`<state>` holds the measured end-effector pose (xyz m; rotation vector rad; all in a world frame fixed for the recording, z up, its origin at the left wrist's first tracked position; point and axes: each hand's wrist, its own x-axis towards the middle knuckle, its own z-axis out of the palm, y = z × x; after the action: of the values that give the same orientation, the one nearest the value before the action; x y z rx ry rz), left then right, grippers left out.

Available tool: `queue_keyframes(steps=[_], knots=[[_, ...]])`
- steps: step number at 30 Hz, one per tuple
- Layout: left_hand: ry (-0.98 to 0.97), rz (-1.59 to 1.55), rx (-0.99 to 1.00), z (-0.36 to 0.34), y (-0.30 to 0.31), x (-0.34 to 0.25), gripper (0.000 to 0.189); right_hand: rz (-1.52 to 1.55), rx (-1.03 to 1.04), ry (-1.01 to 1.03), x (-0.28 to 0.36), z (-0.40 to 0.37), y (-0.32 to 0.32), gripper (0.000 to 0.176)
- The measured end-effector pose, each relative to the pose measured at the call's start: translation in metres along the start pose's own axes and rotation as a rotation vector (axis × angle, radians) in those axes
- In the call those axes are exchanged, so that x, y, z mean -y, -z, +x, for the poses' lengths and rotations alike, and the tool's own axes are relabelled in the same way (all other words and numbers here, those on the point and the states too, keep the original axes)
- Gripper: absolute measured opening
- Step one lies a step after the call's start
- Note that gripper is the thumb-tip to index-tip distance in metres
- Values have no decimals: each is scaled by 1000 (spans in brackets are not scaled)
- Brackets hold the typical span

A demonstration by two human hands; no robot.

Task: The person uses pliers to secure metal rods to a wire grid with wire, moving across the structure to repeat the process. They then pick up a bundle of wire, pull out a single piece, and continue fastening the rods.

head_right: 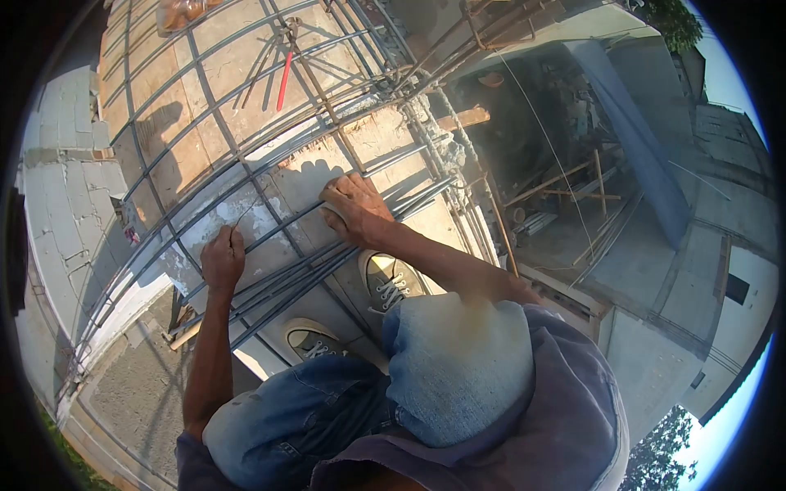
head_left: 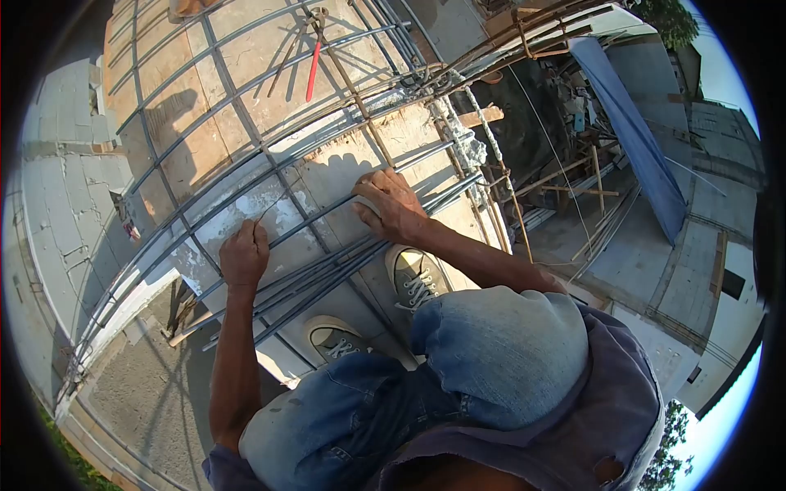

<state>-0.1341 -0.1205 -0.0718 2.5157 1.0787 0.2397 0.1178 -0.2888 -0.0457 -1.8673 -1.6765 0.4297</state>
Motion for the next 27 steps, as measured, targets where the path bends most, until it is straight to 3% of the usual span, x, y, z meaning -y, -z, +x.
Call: queue_keyframes(steps=[7, 9, 15, 17, 21, 22, 23, 25, 26, 27], knots=[[15, -32, 39, 2, 0, 1, 18, -24, -130, 78, -31, 42, -21, 12], [34, -50, 53, 3, 4, 0, 17, -31, -23, -148, -30, 52, -28, 15], [44, -111, 112, -1, 1, 1, 16, -108, 74, -473, -13, 70, -25, 26], [14, -129, 88, -5, -6, 4, 15, -137, -81, -338, -16, 64, -32, 21], [24, -131, 127, -4, -4, 6, 16, -34, -82, -298, -21, 58, -29, 17], [12, -125, 139, -1, -4, 8, 16, -49, -211, -165, -21, 51, -29, 15], [16, -115, 151, 2, -4, 9, 17, -45, -219, -189, -17, 33, -24, 15], [9, -95, 183, 11, 0, 9, 17, -7, 39, -136, 5, 5, -3, 16], [13, -89, 191, 22, 2, 8, 18, 1, 29, -150, 9, -8, 0, 16], [31, -83, 213, 20, 8, 6, 18, -8, 170, -165, 17, -26, 2, 17]])
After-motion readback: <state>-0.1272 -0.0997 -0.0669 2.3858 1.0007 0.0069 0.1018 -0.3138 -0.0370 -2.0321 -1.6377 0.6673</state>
